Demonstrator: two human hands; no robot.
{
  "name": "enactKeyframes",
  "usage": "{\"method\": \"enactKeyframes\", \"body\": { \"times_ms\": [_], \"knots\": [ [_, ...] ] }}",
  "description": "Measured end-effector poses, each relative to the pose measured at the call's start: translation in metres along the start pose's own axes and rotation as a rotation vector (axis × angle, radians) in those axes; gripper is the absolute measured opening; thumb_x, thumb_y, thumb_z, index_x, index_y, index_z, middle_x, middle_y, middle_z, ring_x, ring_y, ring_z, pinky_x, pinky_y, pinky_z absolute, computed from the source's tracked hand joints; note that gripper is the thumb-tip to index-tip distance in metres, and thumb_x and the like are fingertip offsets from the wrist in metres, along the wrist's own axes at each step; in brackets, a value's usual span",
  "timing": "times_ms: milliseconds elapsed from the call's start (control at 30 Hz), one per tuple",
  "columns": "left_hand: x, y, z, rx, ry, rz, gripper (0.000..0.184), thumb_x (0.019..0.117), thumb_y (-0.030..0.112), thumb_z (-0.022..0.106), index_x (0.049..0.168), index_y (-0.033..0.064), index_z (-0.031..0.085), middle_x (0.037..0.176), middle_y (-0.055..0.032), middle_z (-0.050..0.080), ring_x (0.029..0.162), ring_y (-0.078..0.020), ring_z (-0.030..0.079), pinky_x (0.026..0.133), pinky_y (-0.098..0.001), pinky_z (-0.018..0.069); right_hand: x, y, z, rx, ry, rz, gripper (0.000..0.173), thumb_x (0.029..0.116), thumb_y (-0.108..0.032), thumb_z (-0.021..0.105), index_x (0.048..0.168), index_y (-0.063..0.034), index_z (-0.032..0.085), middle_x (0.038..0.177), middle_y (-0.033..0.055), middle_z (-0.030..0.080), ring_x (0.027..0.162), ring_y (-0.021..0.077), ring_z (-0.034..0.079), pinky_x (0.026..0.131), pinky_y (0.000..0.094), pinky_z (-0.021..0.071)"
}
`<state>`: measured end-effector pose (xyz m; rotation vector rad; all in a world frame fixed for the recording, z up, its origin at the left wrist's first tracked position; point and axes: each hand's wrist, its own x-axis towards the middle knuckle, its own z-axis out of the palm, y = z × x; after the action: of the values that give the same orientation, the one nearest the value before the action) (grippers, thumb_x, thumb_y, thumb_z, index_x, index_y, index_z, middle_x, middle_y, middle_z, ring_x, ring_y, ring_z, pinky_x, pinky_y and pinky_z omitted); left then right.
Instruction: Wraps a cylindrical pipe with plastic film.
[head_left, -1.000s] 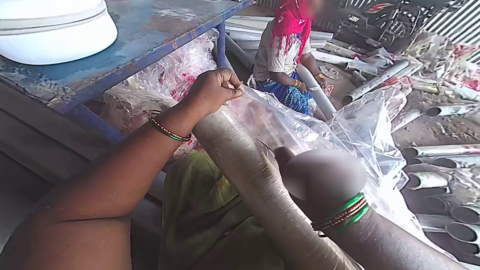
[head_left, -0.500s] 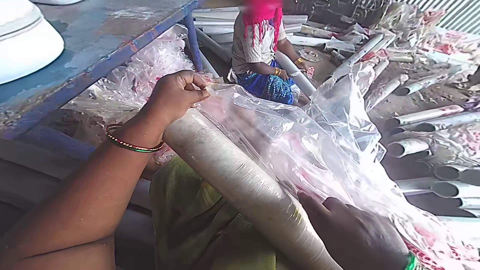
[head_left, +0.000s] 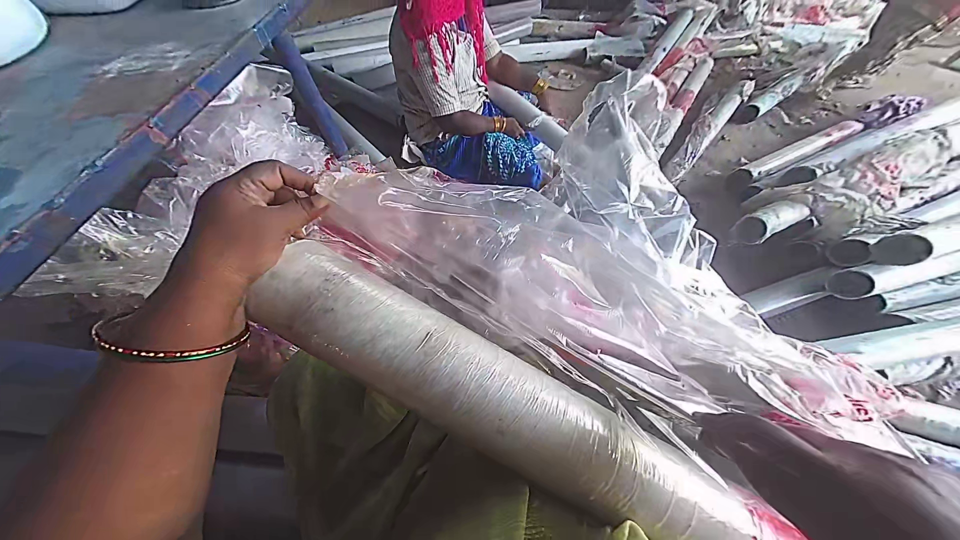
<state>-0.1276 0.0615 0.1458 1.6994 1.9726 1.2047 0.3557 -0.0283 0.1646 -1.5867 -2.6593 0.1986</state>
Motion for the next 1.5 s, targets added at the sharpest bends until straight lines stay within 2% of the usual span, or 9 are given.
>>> {"method": "enactKeyframes", "body": {
  "times_ms": [100, 267, 433, 600, 800, 933, 1233, 1367, 1500],
  "knots": [
    [0.002, 0.0, -0.001, -0.015, 0.015, 0.007, 0.014, 0.0982, 0.021, 0.065, 0.11, 0.0151, 0.059, 0.082, 0.0153, 0.059, 0.066, 0.0117, 0.052, 0.065, -0.0093, 0.0456, -0.008, 0.019, -0.007, 0.237, 0.078, -0.017, 0.035, 0.109, -0.025, 0.047, 0.123, -0.0016, 0.068, 0.094, 0.0264, 0.073, 0.076, 0.0447, 0.072, 0.062, 0.0613, 0.0534],
    [0.0, 0.023, -0.001, -0.046, 0.023, 0.034, 0.012, 0.0999, 0.02, 0.062, 0.11, 0.0163, 0.057, 0.083, 0.0164, 0.059, 0.066, 0.0119, 0.052, 0.064, -0.0084, 0.0446, 0.003, 0.031, 0.008, 0.291, 0.243, -0.077, 0.034, 0.1087, -0.032, 0.046, 0.125, -0.0101, 0.066, 0.081, 0.0171, 0.069, 0.061, 0.0281, 0.065, 0.052, 0.0476, 0.0501],
    [-0.009, 0.053, -0.001, -0.008, 0.021, -0.004, 0.016, 0.1033, 0.02, 0.058, 0.114, 0.0087, 0.056, 0.079, 0.0103, 0.06, 0.067, 0.0076, 0.056, 0.069, -0.0132, 0.0485, 0.029, 0.014, 0.005, 0.355, 0.304, -0.266, 0.046, 0.1089, -0.047, 0.042, 0.13, -0.0098, 0.06, 0.082, 0.0144, 0.069, 0.063, 0.0188, 0.064, 0.054, 0.0351, 0.0518],
    [-0.003, 0.054, 0.0, -0.024, -0.028, -0.023, 0.015, 0.1035, 0.021, 0.059, 0.111, 0.0079, 0.057, 0.077, 0.007, 0.06, 0.064, 0.0034, 0.056, 0.067, -0.0178, 0.0498, 0.059, -0.021, -0.001, 0.328, 0.331, -0.45, 0.035, 0.109, -0.037, 0.047, 0.127, -0.0089, 0.059, 0.084, 0.0114, 0.069, 0.065, 0.0183, 0.064, 0.055, 0.0324, 0.051],
    [0.0, 0.05, 0.002, -0.058, -0.095, -0.096, 0.017, 0.1043, 0.019, 0.058, 0.114, 0.0051, 0.06, 0.079, 0.0009, 0.061, 0.065, -0.0024, 0.055, 0.067, -0.0225, 0.0499, 0.106, -0.07, 0.008, 0.036, 0.549, -0.509, 0.029, 0.1048, -0.026, 0.048, 0.113, -0.0069, 0.068, 0.062, 0.006, 0.062, 0.047, 0.0207, 0.058, 0.039, 0.0333, 0.042],
    [0.001, 0.046, 0.001, -0.091, -0.109, -0.092, 0.017, 0.1042, 0.019, 0.058, 0.113, 0.0035, 0.061, 0.079, -0.0017, 0.061, 0.065, -0.0052, 0.056, 0.067, -0.0252, 0.0499, 0.141, -0.095, 0.004, -0.036, 0.606, -0.573, 0.032, 0.105, -0.024, 0.044, 0.112, -0.0055, 0.069, 0.069, 0.0106, 0.064, 0.048, 0.0264, 0.061, 0.038, 0.0378, 0.0442],
    [0.005, 0.048, -0.003, -0.063, -0.138, -0.095, 0.017, 0.1049, 0.019, 0.058, 0.112, 0.0039, 0.061, 0.083, -0.0034, 0.061, 0.065, -0.0077, 0.055, 0.067, -0.0269, 0.0489, 0.194, -0.159, -0.012, -0.087, 0.471, -0.631, 0.025, 0.1009, -0.011, 0.056, 0.118, -0.0082, 0.074, 0.072, 0.0172, 0.064, 0.054, 0.0351, 0.064, 0.044, 0.0468, 0.0467],
    [0.004, 0.043, -0.002, -0.034, -0.126, -0.049, 0.017, 0.1047, 0.019, 0.058, 0.111, 0.0036, 0.061, 0.084, -0.0045, 0.062, 0.066, -0.0073, 0.057, 0.067, -0.0262, 0.0508, 0.213, -0.162, -0.004, -0.178, 0.512, -0.676, 0.022, 0.0987, -0.014, 0.056, 0.11, -0.0112, 0.075, 0.063, 0.0147, 0.056, 0.046, 0.033, 0.058, 0.037, 0.0433, 0.0396],
    [0.002, 0.04, 0.0, -0.024, -0.104, -0.038, 0.015, 0.1044, 0.018, 0.059, 0.11, 0.0036, 0.061, 0.081, -0.0034, 0.059, 0.063, -0.0065, 0.055, 0.064, -0.024, 0.0487, 0.205, -0.168, -0.002, -0.205, 0.506, -0.683, 0.02, 0.0947, -0.01, 0.06, 0.106, -0.0112, 0.077, 0.063, 0.0139, 0.058, 0.047, 0.0321, 0.059, 0.036, 0.0411, 0.0391]
  ]
}}
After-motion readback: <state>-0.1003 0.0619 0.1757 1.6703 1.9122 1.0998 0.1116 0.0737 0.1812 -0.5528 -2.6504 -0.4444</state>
